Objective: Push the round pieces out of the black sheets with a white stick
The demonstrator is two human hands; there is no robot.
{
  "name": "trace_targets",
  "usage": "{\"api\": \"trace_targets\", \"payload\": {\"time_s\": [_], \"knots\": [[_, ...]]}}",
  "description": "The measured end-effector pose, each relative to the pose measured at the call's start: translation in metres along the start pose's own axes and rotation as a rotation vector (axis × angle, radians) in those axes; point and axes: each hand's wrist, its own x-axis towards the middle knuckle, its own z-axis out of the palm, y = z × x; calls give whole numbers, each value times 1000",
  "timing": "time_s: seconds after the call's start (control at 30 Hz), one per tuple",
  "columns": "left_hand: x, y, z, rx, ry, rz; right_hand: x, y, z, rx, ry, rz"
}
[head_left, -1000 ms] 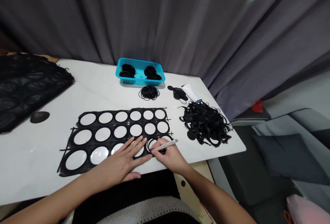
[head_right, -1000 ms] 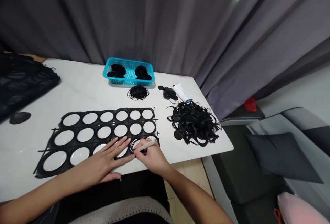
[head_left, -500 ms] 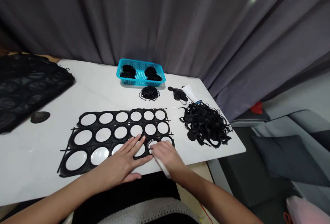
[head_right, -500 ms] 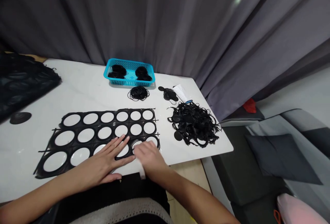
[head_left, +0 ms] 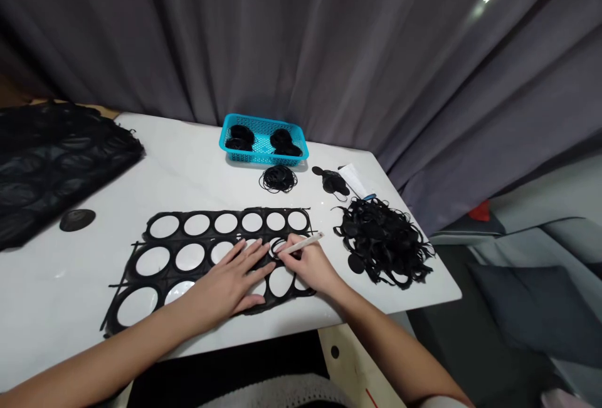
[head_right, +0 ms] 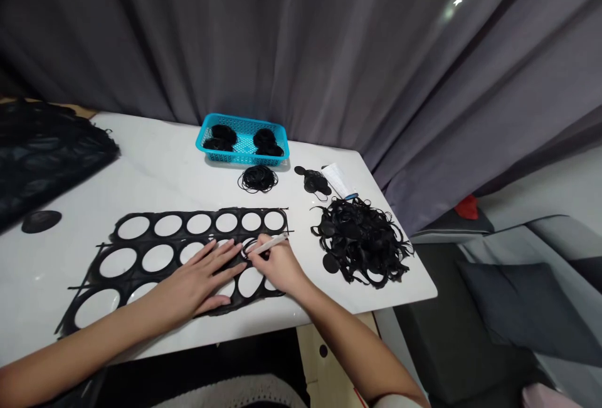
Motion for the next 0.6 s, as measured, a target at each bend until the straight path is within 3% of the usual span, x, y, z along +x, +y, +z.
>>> {"api": "trace_targets", "payload": {"time_s": [0.3,0.43,0.5,0.6], "knots": [[-6,-2,8,4,-4,7,-3,3,2,43,4,-3],[-6,-2,8,1,-4,-4,10,8,-20,287,351,75],[-6,-2,7,5,-12,-6,13,11,-29,390,438,131],[-6,-1,8,-16,0,-11,10,13,-25,399,266,164]]}}
